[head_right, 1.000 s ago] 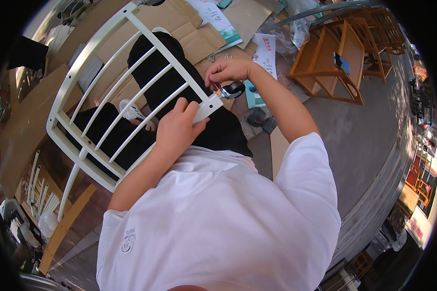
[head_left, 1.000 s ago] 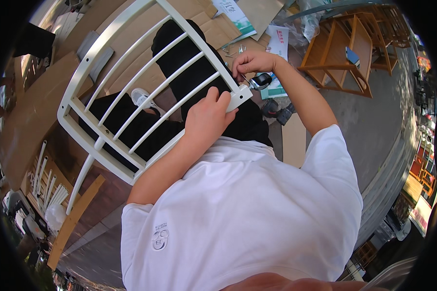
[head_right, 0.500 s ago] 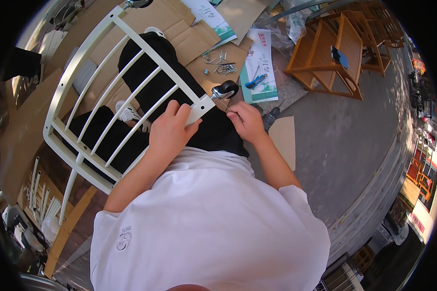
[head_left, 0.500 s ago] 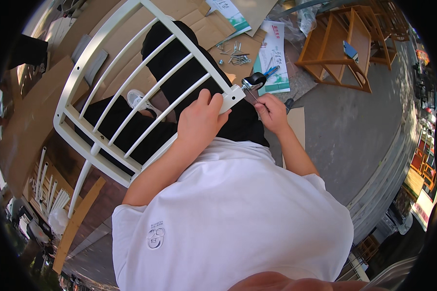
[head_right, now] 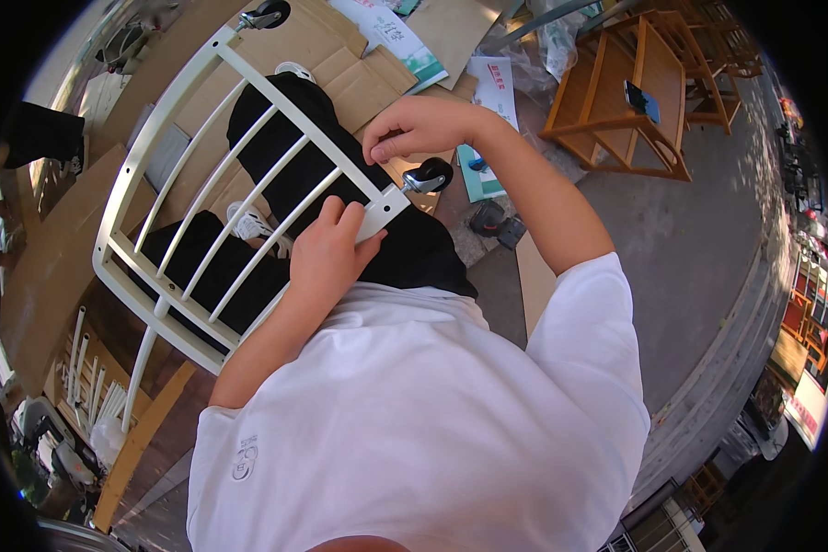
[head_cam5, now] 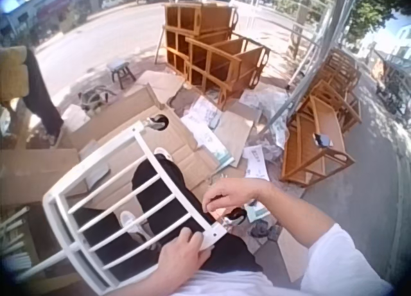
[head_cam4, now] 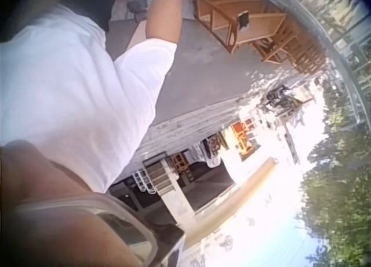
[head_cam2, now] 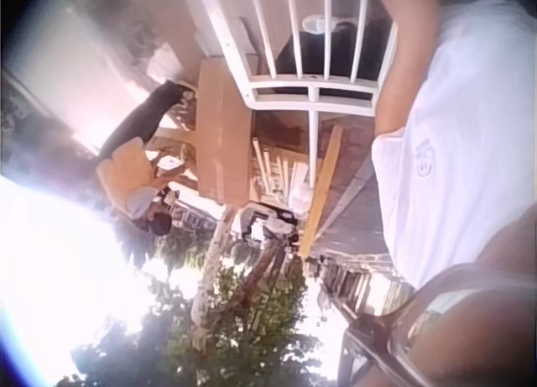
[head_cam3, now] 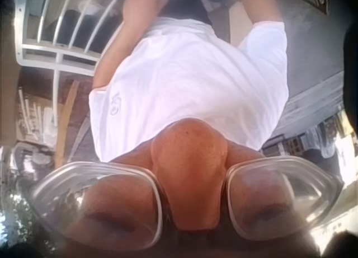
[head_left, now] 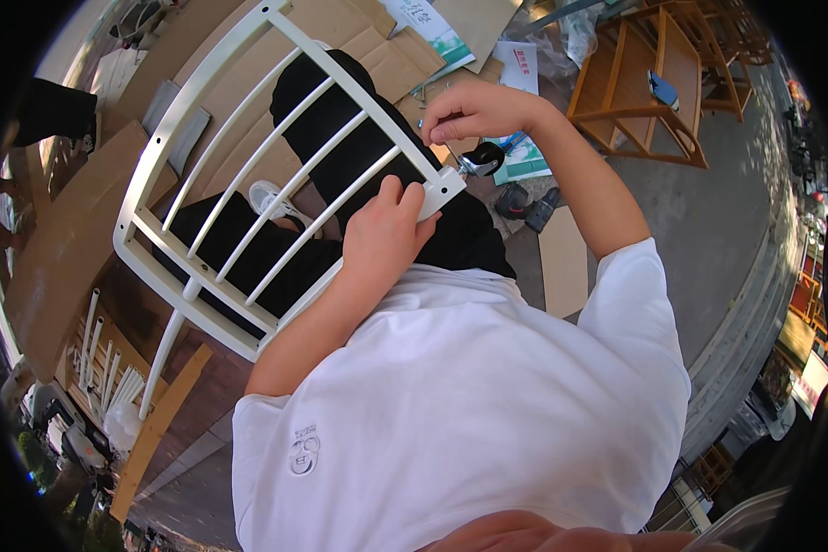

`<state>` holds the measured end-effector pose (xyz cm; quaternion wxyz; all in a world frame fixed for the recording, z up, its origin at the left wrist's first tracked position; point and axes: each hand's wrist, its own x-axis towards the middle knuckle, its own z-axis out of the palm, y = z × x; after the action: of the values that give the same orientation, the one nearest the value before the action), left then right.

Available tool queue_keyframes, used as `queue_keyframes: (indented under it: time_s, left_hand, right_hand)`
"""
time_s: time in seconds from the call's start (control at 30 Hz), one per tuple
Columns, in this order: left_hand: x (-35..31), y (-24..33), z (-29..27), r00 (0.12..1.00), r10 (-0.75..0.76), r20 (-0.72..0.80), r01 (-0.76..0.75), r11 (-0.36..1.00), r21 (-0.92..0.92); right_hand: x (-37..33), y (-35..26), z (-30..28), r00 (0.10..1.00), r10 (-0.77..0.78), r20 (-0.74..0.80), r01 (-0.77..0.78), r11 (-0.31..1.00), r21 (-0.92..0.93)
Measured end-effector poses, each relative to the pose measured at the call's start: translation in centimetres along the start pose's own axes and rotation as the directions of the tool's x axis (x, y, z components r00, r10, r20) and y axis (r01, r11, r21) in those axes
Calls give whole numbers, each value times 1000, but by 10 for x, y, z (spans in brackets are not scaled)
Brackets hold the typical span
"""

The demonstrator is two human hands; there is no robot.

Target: The person assembles a white metal chair frame on a sidewalk. They attach wheels to the base, insert a long white pole into the frame, and use a cordless drill to secure components. The person then attaches additional metal bars and tightens screws by hand.

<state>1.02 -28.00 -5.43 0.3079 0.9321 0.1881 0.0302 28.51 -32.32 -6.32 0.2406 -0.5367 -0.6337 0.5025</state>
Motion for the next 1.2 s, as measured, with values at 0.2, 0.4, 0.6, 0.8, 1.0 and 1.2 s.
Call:
queue_keyframes:
  time_s: [0.2,0.4,0.6,0.8,1.0,1.2]
  left_hand:
    - [3,-1,-1,1000,5,-12,-6,999,-32]
    - [3,-5,-1,1000,-14,-8,14,999,-44]
    - [2,-7,-1,1000,21,-23,-23,998,-64]
    - [-5,-9,-8,997,75,-24,-76,997,-26]
    - [-12,-14,-3,994,94,-58,-97,994,-45]
    - [-11,-13,2,993,85,-80,-87,996,-30]
  right_hand:
    - [-6,76,18,953,72,294,-201,878,435]
    - [-73,64,102,906,388,-167,-177,708,684]
    - [-95,-16,155,594,480,-646,-304,877,372]
    - [-71,-73,118,637,-49,-769,-447,790,-420]
    - [-29,-90,47,901,147,-408,-278,918,-282]
    - [2,-23,2,997,32,-64,-29,999,44]
